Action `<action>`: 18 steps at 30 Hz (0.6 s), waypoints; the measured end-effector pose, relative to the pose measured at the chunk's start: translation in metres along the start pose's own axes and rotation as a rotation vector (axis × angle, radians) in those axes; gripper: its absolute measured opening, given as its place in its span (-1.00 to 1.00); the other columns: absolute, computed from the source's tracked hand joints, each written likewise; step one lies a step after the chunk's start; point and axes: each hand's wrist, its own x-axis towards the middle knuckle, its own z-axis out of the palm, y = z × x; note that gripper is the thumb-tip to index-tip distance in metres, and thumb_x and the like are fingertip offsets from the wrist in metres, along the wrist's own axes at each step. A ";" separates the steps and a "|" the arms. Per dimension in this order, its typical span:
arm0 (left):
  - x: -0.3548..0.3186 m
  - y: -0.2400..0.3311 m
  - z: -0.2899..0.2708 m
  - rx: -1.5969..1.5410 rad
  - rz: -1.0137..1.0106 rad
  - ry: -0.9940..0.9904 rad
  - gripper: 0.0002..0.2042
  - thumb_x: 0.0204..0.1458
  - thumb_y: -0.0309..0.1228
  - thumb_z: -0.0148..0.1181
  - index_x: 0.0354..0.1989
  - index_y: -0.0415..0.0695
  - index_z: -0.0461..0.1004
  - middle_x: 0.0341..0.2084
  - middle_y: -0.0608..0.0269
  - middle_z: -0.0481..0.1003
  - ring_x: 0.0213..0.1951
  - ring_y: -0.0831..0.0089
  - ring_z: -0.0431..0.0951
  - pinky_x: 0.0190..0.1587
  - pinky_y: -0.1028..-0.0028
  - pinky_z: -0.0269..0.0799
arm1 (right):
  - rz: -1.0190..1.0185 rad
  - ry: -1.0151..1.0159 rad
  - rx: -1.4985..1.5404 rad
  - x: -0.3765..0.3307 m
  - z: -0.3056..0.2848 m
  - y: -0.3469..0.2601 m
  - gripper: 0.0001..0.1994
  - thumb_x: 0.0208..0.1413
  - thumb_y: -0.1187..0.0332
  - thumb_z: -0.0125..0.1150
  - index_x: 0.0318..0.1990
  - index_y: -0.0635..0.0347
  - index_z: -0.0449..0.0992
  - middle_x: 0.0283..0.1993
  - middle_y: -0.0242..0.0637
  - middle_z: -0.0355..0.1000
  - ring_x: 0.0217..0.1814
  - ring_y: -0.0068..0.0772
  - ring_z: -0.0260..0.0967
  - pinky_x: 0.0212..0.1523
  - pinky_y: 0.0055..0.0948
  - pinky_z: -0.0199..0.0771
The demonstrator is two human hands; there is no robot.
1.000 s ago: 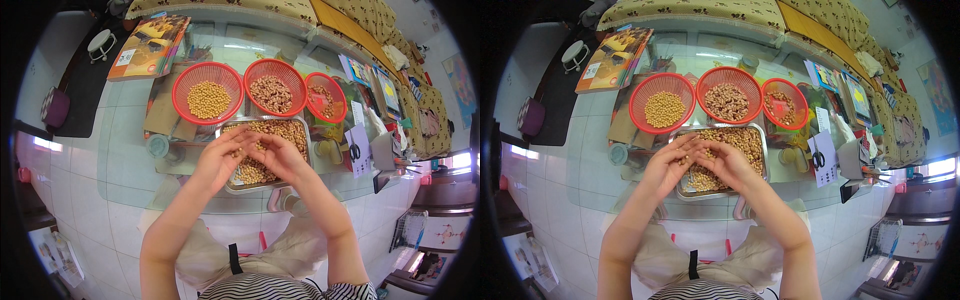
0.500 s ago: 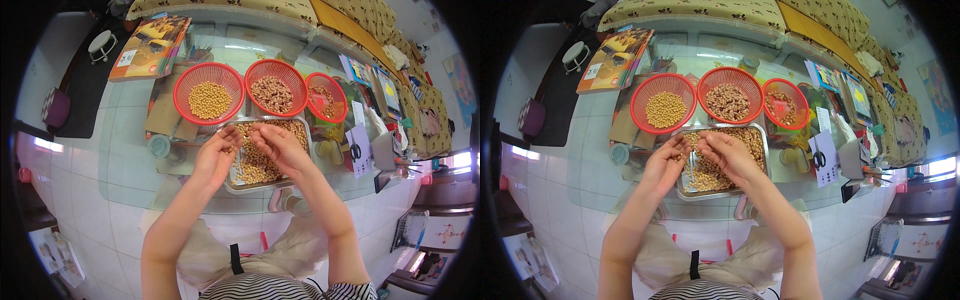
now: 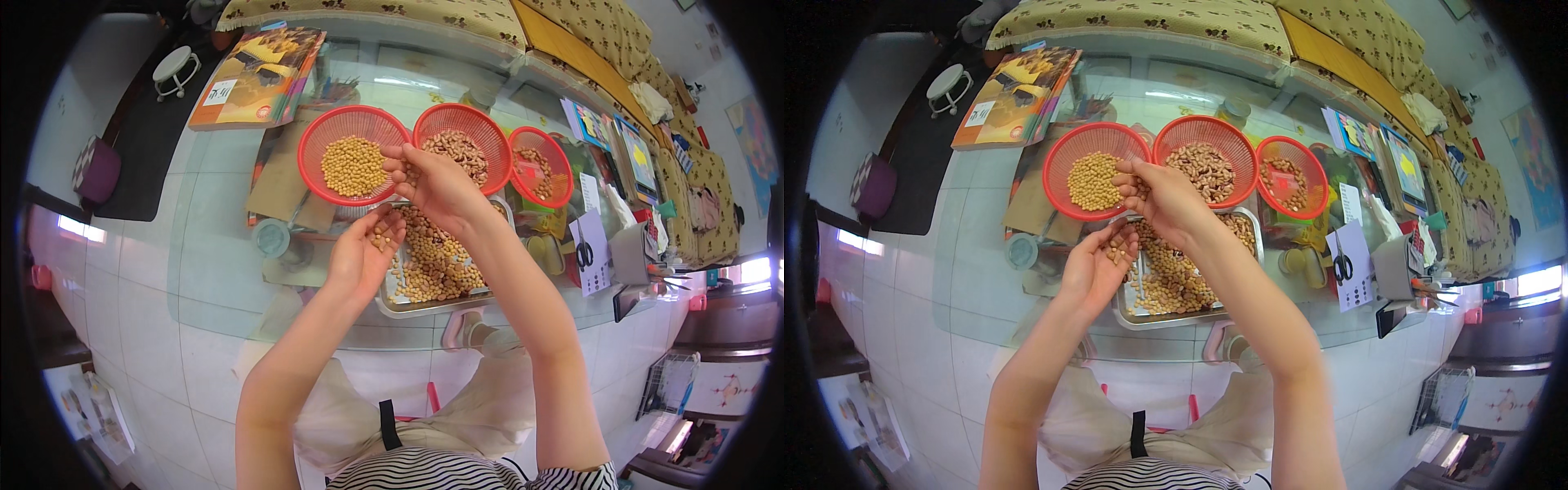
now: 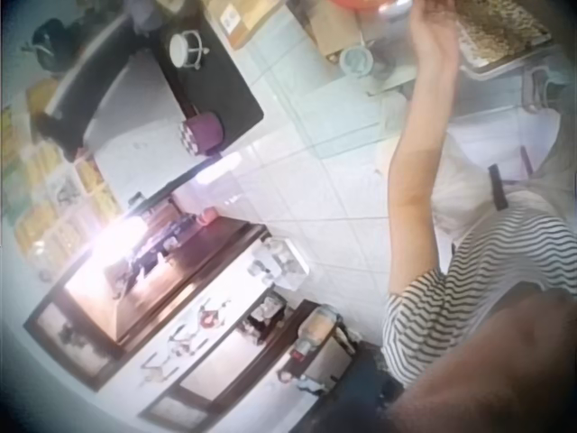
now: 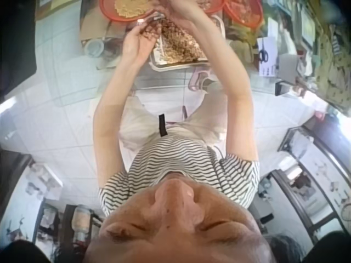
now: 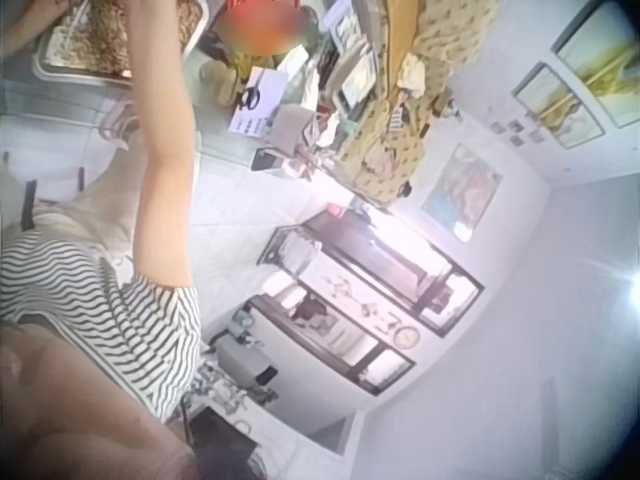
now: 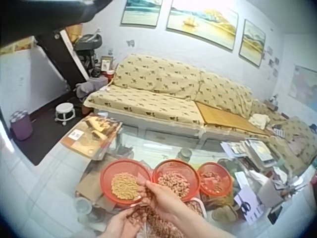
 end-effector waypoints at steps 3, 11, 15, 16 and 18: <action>0.001 0.001 -0.003 -0.001 0.003 -0.011 -0.72 0.27 -0.41 -0.15 0.02 -0.33 0.35 -0.16 0.08 0.47 -0.07 0.30 0.49 0.05 0.35 0.44 | 0.038 0.061 0.030 0.002 0.007 -0.001 -0.65 0.34 0.41 -0.08 0.15 0.49 0.29 -0.09 -0.12 0.44 -0.06 -0.40 0.45 -0.05 -0.51 0.54; 0.001 0.000 -0.002 0.010 0.004 -0.036 -0.71 0.27 -0.38 -0.16 -0.02 -0.32 0.37 -0.19 0.10 0.49 -0.08 0.30 0.49 0.05 0.35 0.42 | -0.022 0.090 0.044 0.008 0.010 0.000 -0.70 0.24 0.51 -0.02 0.07 0.54 0.26 0.02 0.06 0.35 0.08 -0.18 0.39 0.16 -0.35 0.46; 0.002 0.000 -0.002 0.009 -0.001 -0.054 -0.68 0.28 -0.36 -0.20 0.00 -0.33 0.38 -0.19 0.09 0.49 -0.09 0.30 0.50 0.05 0.35 0.42 | -0.013 0.076 0.079 0.017 0.001 0.000 -0.74 0.21 0.47 0.04 -0.02 0.50 0.35 0.02 0.02 0.33 0.02 -0.22 0.39 0.09 -0.33 0.45; 0.001 0.000 -0.001 0.010 -0.002 -0.058 -0.67 0.28 -0.35 -0.21 0.00 -0.34 0.38 -0.18 0.09 0.49 -0.09 0.30 0.50 0.05 0.35 0.42 | -0.010 0.074 0.081 0.017 -0.002 -0.001 -0.75 0.21 0.47 0.05 -0.03 0.47 0.37 0.01 -0.01 0.33 0.01 -0.22 0.38 0.08 -0.33 0.44; 0.001 0.001 0.001 0.008 -0.003 -0.054 -0.66 0.29 -0.34 -0.23 0.00 -0.34 0.38 -0.18 0.08 0.50 -0.09 0.30 0.50 0.05 0.35 0.42 | -0.002 0.070 0.086 0.016 -0.002 -0.002 -0.78 0.21 0.45 0.05 -0.06 0.41 0.41 0.00 -0.06 0.34 0.00 -0.24 0.37 0.05 -0.33 0.42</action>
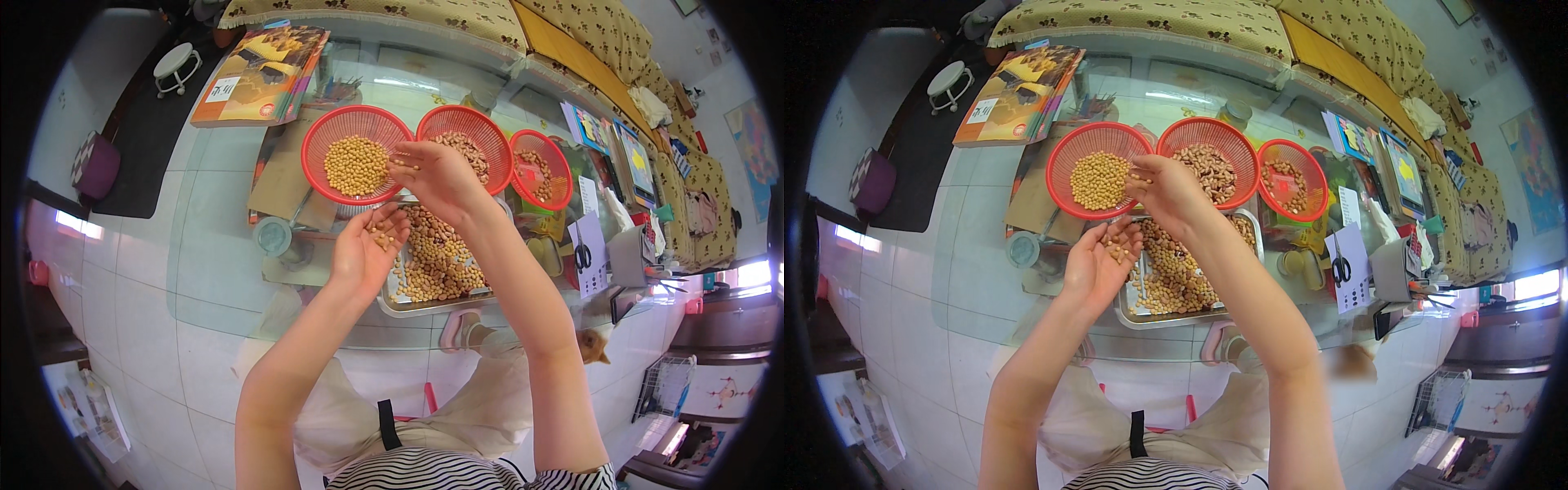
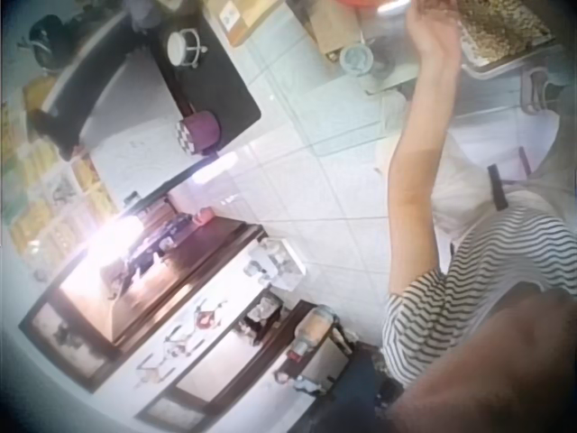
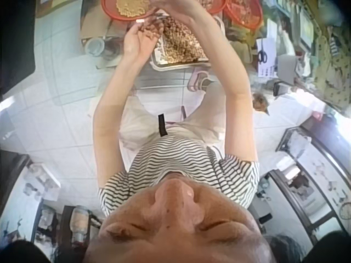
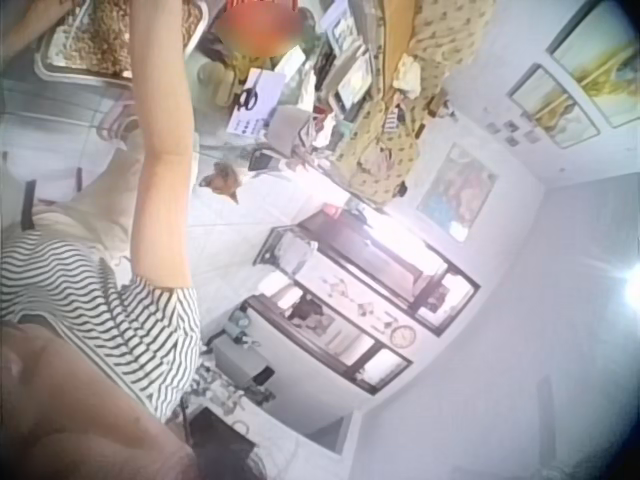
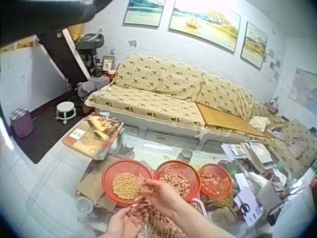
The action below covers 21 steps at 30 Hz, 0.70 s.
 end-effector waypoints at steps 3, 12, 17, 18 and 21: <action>-0.002 0.000 0.003 -0.002 -0.006 0.010 -0.64 0.30 -0.32 -0.25 0.01 -0.34 0.38 -0.17 0.08 0.50 -0.08 0.29 0.50 0.05 0.34 0.42 | -0.008 0.016 -0.012 -0.008 0.006 0.000 -0.73 0.22 0.43 0.05 0.02 0.36 0.41 0.03 -0.10 0.37 0.10 -0.22 0.34 0.13 -0.31 0.37; -0.009 -0.002 0.014 0.071 -0.012 -0.030 -0.60 0.35 -0.26 -0.35 0.13 -0.28 0.28 -0.01 0.13 0.42 0.03 0.33 0.44 0.15 0.32 0.35 | -0.011 -0.173 -0.854 -0.061 0.020 0.005 -0.70 0.17 0.41 0.14 0.04 0.32 0.47 0.03 -0.26 0.46 0.23 -0.47 0.27 0.14 -0.34 0.36; -0.007 -0.009 0.005 0.049 -0.090 -0.099 -0.59 0.39 -0.18 -0.45 0.12 -0.16 0.27 0.03 0.21 0.39 0.08 0.38 0.40 0.15 0.30 0.32 | -0.776 -0.084 -1.387 -0.069 0.002 0.035 -0.78 -0.09 0.44 0.34 -0.22 0.23 0.60 -0.29 -0.20 0.51 -0.09 -0.16 0.39 -0.01 -0.22 0.39; -0.009 -0.011 0.008 0.039 -0.096 -0.098 -0.58 0.39 -0.17 -0.46 0.13 -0.15 0.26 0.03 0.21 0.39 0.08 0.37 0.40 0.16 0.30 0.32 | -0.795 -0.068 -1.393 -0.071 0.001 0.037 -0.79 -0.09 0.44 0.34 -0.24 0.23 0.60 -0.29 -0.21 0.51 -0.10 -0.17 0.39 -0.02 -0.22 0.39; -0.015 -0.014 0.017 0.028 -0.128 -0.104 -0.56 0.38 -0.13 -0.46 0.14 -0.16 0.26 0.02 0.20 0.39 0.07 0.35 0.40 0.17 0.27 0.30 | -0.853 -0.020 -1.415 -0.080 -0.003 0.041 -0.83 -0.09 0.44 0.34 -0.28 0.21 0.60 -0.31 -0.25 0.52 -0.11 -0.19 0.40 -0.04 -0.23 0.40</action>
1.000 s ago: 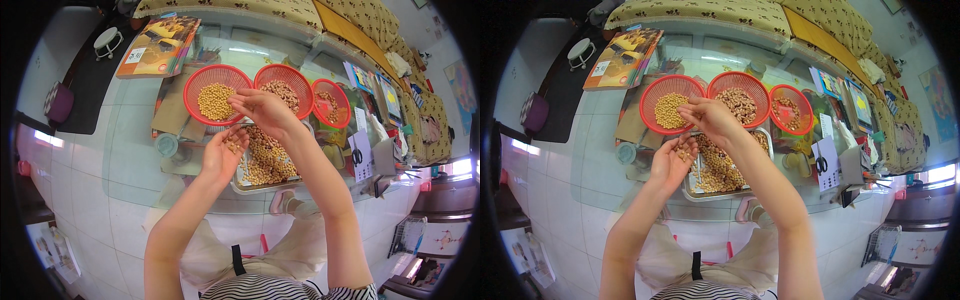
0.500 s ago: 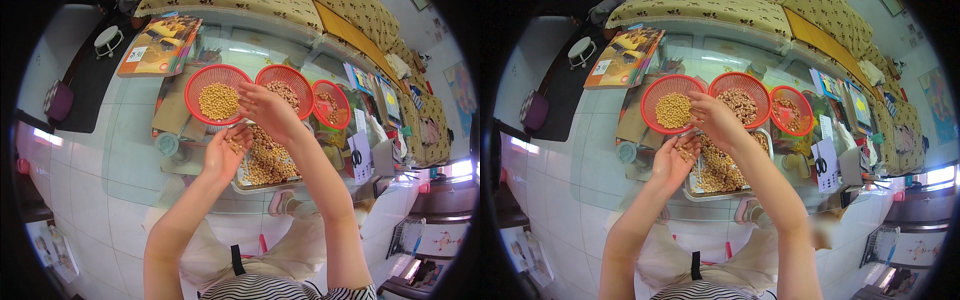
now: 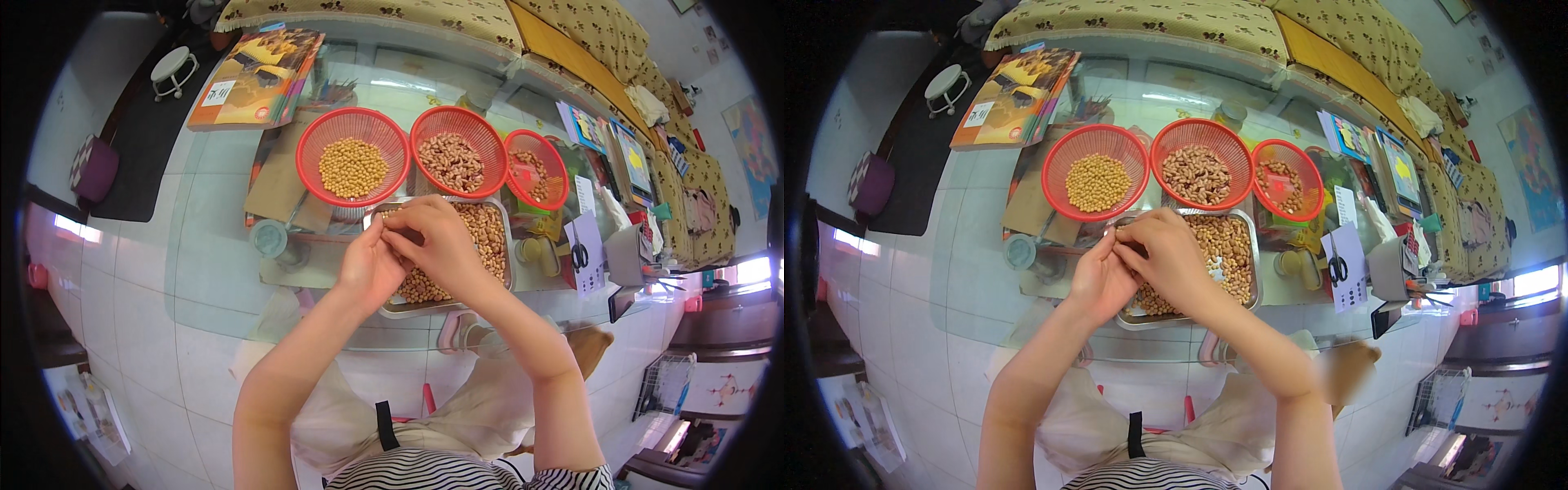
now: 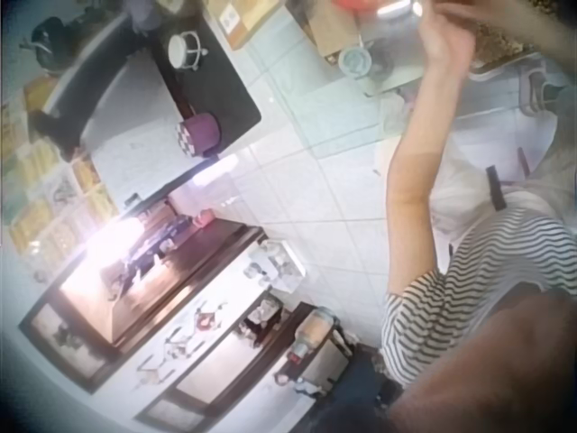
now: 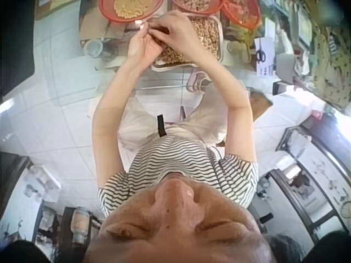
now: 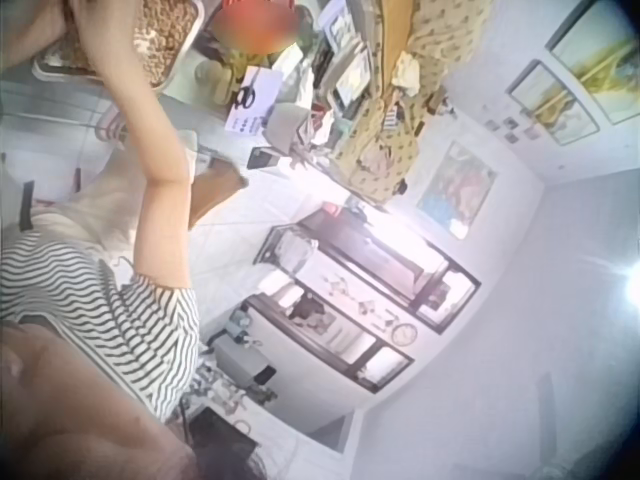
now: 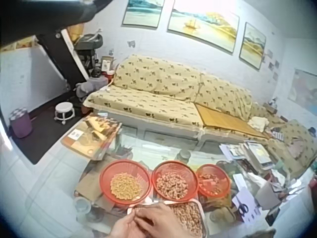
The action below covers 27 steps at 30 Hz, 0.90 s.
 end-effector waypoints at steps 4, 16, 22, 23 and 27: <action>-0.003 -0.002 0.005 -0.008 -0.069 -0.020 -0.47 0.37 -0.07 -0.44 0.20 -0.29 0.21 0.11 0.06 0.35 0.18 0.21 0.34 0.28 0.19 0.22 | -0.015 0.123 -0.088 -0.011 -0.014 0.009 -0.87 -0.05 0.43 0.34 -0.30 0.20 0.60 -0.33 -0.26 0.52 -0.17 -0.23 0.43 -0.13 -0.29 0.44; -0.001 0.001 0.005 -0.132 -0.118 -0.214 -0.28 0.30 0.04 -0.30 0.31 -0.46 0.05 0.27 -0.29 0.16 0.31 0.03 0.22 0.35 0.17 0.14 | 0.458 0.567 0.058 -0.036 -0.112 0.143 -0.69 0.16 0.44 0.25 0.06 0.22 0.50 -0.08 -0.28 0.53 -0.19 -0.61 0.46 -0.14 -0.59 0.51; -0.001 -0.001 0.000 -0.138 -0.107 -0.250 -0.26 0.29 0.08 -0.30 0.34 -0.43 0.01 0.24 -0.22 0.21 0.27 0.10 0.26 0.33 0.18 0.16 | 0.140 0.128 -0.001 -0.022 -0.071 0.034 -0.73 0.04 0.47 0.34 -0.06 0.17 0.58 -0.28 -0.26 0.47 -0.29 -0.44 0.43 -0.32 -0.53 0.43; -0.001 -0.001 -0.005 -0.156 -0.108 -0.271 -0.26 0.29 0.08 -0.30 0.34 -0.43 0.01 0.23 -0.20 0.23 0.25 0.12 0.28 0.33 0.18 0.16 | 0.092 0.026 -0.006 -0.020 -0.064 0.015 -0.75 0.03 0.46 0.32 -0.09 0.15 0.58 -0.29 -0.24 0.42 -0.25 -0.32 0.43 -0.30 -0.42 0.46; -0.003 -0.002 0.004 -0.136 -0.109 -0.225 -0.26 0.29 0.07 -0.29 0.34 -0.42 0.01 0.18 -0.11 0.29 0.19 0.21 0.33 0.31 0.22 0.18 | -0.075 -0.065 -0.090 -0.033 -0.041 0.018 -0.77 0.01 0.45 0.32 -0.13 0.15 0.56 -0.23 -0.25 0.40 -0.21 -0.21 0.44 -0.25 -0.30 0.49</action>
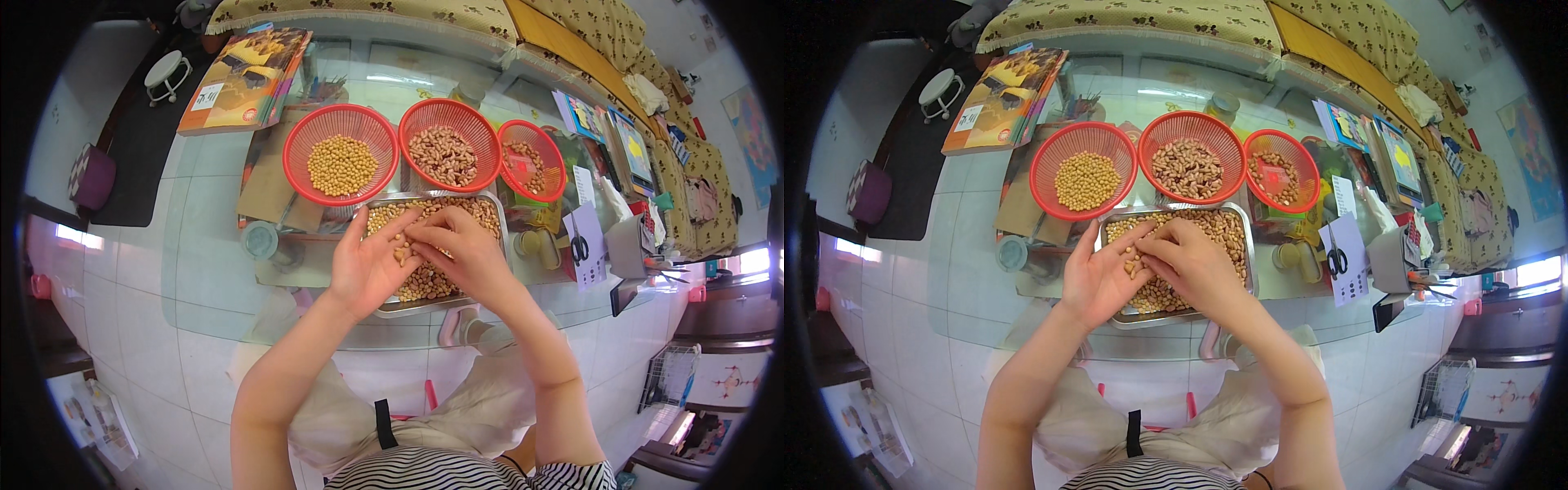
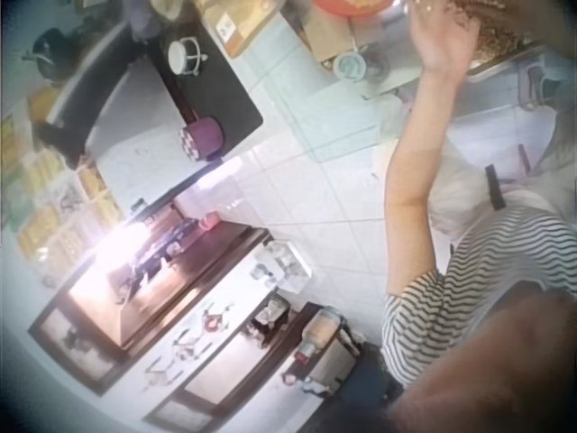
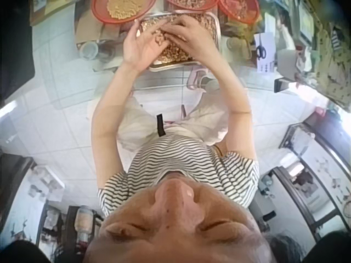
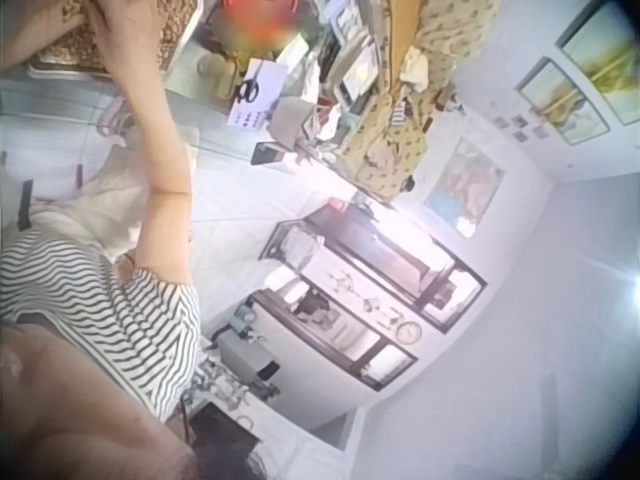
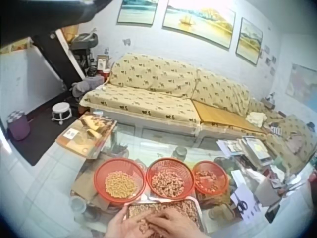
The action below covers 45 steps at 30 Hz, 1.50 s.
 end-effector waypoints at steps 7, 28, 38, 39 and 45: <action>0.000 0.001 -0.007 -0.025 -0.007 -0.011 -0.24 0.28 0.09 -0.27 0.35 -0.44 -0.03 0.29 -0.20 0.16 0.30 0.13 0.22 0.35 0.21 0.12 | 0.302 0.102 0.117 0.005 -0.009 0.003 -0.84 0.06 0.46 0.31 -0.19 0.17 0.53 -0.30 -0.32 0.48 -0.33 -0.45 0.45 -0.33 -0.49 0.46; -0.001 0.001 -0.005 0.073 0.007 -0.067 -0.18 0.25 0.17 -0.29 0.39 -0.37 -0.13 0.34 -0.16 0.07 0.34 0.14 0.15 0.37 0.21 0.02 | 0.025 -0.055 0.189 -0.001 0.004 -0.016 -0.72 0.03 0.50 0.32 -0.05 0.19 0.57 -0.21 -0.27 0.44 -0.18 -0.34 0.43 -0.23 -0.40 0.47; 0.000 0.003 -0.007 -0.051 0.023 -0.058 -0.22 0.26 0.11 -0.24 0.36 -0.42 -0.06 0.34 -0.22 0.07 0.35 0.09 0.14 0.38 0.17 0.04 | 0.230 0.107 0.196 -0.001 0.004 -0.008 -0.81 0.07 0.49 0.29 -0.14 0.20 0.53 -0.25 -0.31 0.51 -0.29 -0.43 0.48 -0.32 -0.48 0.46; 0.000 0.003 -0.006 -0.085 0.025 -0.057 -0.22 0.27 0.10 -0.23 0.36 -0.42 -0.06 0.34 -0.23 0.05 0.36 0.08 0.13 0.39 0.17 0.03 | 0.301 0.173 0.189 0.001 -0.005 -0.001 -0.83 0.09 0.48 0.28 -0.15 0.21 0.52 -0.27 -0.31 0.52 -0.31 -0.44 0.49 -0.33 -0.48 0.47; 0.001 0.004 -0.005 -0.119 0.027 -0.073 -0.23 0.27 0.07 -0.21 0.36 -0.44 -0.07 0.36 -0.27 -0.01 0.41 0.02 0.00 0.43 0.18 -0.03 | 0.565 0.576 0.277 -0.003 -0.056 0.081 -0.82 0.16 0.50 0.21 -0.09 0.22 0.50 -0.24 -0.37 0.54 -0.25 -0.63 0.46 -0.29 -0.62 0.48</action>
